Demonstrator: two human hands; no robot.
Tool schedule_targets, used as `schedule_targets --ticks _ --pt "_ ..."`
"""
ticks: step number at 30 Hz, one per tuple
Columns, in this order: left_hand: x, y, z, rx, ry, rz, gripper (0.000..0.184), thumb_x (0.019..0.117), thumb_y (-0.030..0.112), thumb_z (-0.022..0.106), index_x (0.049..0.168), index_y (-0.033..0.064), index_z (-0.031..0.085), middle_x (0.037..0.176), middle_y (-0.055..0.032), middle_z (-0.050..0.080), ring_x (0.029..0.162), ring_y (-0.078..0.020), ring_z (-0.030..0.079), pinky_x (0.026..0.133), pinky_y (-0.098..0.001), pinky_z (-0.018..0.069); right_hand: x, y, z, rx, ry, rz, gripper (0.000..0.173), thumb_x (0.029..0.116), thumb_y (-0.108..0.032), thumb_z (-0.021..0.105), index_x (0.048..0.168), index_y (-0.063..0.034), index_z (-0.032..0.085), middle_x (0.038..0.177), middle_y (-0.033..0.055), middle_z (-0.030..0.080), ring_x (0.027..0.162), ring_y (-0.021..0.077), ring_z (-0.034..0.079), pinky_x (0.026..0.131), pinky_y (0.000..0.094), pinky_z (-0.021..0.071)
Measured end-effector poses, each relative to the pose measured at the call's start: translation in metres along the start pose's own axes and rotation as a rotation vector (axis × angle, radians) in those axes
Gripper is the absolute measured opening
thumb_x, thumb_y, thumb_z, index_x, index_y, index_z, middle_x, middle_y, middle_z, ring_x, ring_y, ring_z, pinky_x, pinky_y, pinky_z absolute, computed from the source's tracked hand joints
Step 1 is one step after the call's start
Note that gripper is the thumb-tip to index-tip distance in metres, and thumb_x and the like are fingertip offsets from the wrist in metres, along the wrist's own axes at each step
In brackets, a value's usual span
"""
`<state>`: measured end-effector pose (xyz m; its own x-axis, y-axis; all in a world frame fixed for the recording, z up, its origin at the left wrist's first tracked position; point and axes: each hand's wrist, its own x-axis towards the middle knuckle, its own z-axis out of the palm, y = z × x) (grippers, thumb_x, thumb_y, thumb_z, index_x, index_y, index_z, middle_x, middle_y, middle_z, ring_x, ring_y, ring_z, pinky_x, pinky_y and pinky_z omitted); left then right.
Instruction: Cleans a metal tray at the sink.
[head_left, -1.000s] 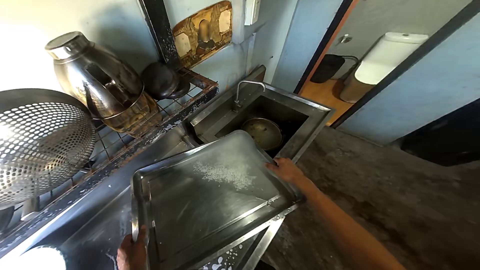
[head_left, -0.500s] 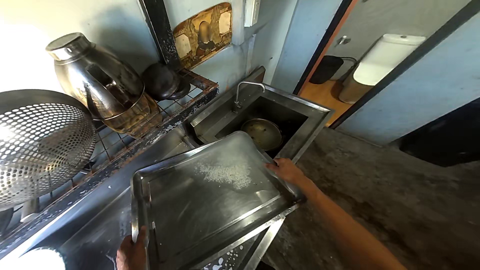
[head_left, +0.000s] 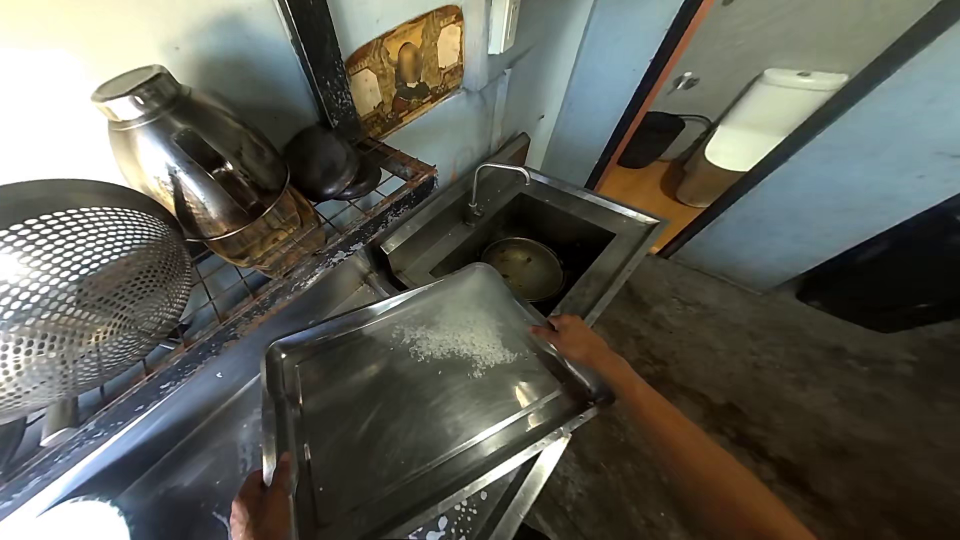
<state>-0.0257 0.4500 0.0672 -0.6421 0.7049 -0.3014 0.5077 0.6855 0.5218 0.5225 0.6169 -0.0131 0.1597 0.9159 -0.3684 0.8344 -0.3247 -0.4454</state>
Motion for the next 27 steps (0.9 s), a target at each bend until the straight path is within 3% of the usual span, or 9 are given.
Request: schedule_targets --ticks 11,27 --pt "-0.006 0.004 -0.004 -0.01 -0.007 -0.001 0.044 0.1013 0.039 0.065 0.105 -0.0044 0.069 0.094 -0.0233 0.069 0.09 -0.036 0.066 0.085 -0.0576 0.0512 0.002 0.0 -0.003 -0.032 -0.028 0.009 0.054 0.0989 -0.055 0.061 0.091 -0.002 0.07 0.089 0.0187 0.068 0.088 0.0359 0.069 0.078 0.0589 0.056" --pt "-0.011 0.012 -0.012 -0.016 -0.022 0.027 0.043 0.1019 0.036 0.064 0.107 -0.0062 0.068 0.095 -0.0243 0.069 0.091 -0.0367 0.066 0.086 -0.0577 0.0514 0.005 0.003 -0.006 -0.004 -0.041 -0.009 0.055 0.099 -0.055 0.061 0.09 -0.0011 0.069 0.087 0.0195 0.068 0.086 0.0373 0.068 0.077 0.0608 0.0553"
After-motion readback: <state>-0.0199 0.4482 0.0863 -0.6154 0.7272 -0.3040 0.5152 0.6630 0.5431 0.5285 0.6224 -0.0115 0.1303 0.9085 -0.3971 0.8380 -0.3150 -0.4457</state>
